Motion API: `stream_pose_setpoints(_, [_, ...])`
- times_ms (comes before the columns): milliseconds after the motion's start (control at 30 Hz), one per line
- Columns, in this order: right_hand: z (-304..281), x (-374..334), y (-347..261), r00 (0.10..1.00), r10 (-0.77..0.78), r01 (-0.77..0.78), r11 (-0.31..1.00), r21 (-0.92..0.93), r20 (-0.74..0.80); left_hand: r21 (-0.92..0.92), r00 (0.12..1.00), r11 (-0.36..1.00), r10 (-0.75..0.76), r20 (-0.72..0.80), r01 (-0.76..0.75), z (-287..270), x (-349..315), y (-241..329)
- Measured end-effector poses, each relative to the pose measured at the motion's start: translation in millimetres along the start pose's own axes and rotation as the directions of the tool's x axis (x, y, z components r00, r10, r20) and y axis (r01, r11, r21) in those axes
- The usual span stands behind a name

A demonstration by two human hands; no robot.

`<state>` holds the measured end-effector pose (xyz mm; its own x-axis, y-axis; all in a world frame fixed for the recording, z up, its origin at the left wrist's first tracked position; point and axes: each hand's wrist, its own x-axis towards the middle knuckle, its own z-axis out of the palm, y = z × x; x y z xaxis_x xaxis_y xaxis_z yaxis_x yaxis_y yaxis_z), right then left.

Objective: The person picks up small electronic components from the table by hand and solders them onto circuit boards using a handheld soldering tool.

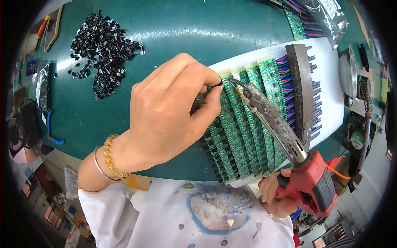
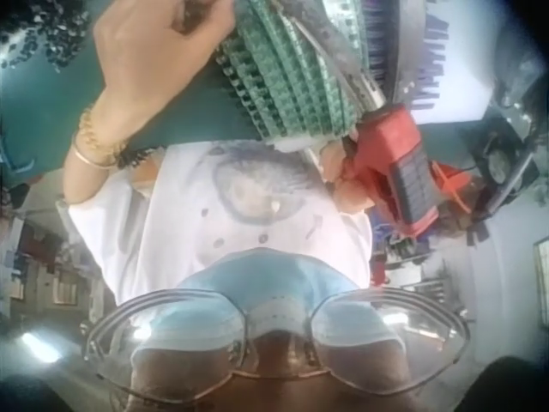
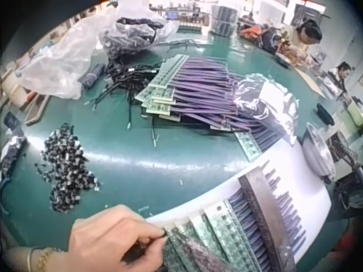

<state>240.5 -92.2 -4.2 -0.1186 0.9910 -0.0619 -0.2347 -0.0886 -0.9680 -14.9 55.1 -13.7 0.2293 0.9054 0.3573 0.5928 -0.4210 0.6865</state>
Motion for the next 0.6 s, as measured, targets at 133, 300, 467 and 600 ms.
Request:
stream_pose_setpoints(133, [-7,-5,-4,0.997,0.064,-0.064,0.998,-0.001,-0.05,0.011,1.0,1.0,0.003,0.016,-0.003,2,4,4])
stream_pose_setpoints(300, [-38,1,10,0.942,0.024,-0.03,0.999,0.014,0.335,0.01,1.0,1.0,0.008,0.009,-0.008,1,1,3])
stream_pose_setpoints(467, [-28,4,-6,0.964,0.163,-0.13,0.978,-0.16,0.211,0.015,1.0,1.0,0.015,0.005,-0.015,2,1,1])
stream_pose_setpoints(600, [-29,4,-8,0.963,0.182,-0.148,0.973,-0.175,0.199,0.023,1.0,1.0,0.012,0.009,-0.012,2,2,2])
